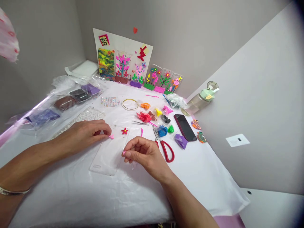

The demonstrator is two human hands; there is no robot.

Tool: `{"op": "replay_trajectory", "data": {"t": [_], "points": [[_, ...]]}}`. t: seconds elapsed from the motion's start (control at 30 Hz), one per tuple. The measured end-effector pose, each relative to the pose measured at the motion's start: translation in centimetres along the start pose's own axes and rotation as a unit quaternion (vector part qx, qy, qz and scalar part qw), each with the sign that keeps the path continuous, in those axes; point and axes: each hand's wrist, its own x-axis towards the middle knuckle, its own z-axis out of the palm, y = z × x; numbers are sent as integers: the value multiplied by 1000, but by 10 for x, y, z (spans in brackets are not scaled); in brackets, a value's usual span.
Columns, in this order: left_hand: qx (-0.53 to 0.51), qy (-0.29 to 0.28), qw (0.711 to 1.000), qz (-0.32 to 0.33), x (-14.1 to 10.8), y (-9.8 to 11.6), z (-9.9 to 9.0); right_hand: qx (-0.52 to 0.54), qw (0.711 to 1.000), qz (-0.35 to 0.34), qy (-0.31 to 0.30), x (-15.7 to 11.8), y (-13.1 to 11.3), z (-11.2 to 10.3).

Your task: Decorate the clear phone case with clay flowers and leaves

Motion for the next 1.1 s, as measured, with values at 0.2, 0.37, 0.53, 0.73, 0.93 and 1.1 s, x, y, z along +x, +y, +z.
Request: {"op": "replay_trajectory", "data": {"t": [0.2, 0.37, 0.53, 0.73, 0.93, 1.1], "points": [[-2, -10, 1000, 0, 1, 3, 1, 9, 1000, 1, -5, 0, 0, 0], [8, -14, 1000, -13, 2, 0, 4, 14, 1000, 2, -10, 0, 1, 0], [15, -14, 1000, -3, 2, -1, 6, 2, 1000, 2, -9, -1, 1, 0], [22, -1, 1000, -11, 1, 5, 4, 10, 1000, 6, -4, -1, 0, 1], [17, -23, 999, -20, 3, 2, 0, 5, 1000, 6, 5, -1, 0, -1], [19, -34, 999, -15, 1, 1, 0, 12, 1000, 7, 10, -1, 0, -1]]}}
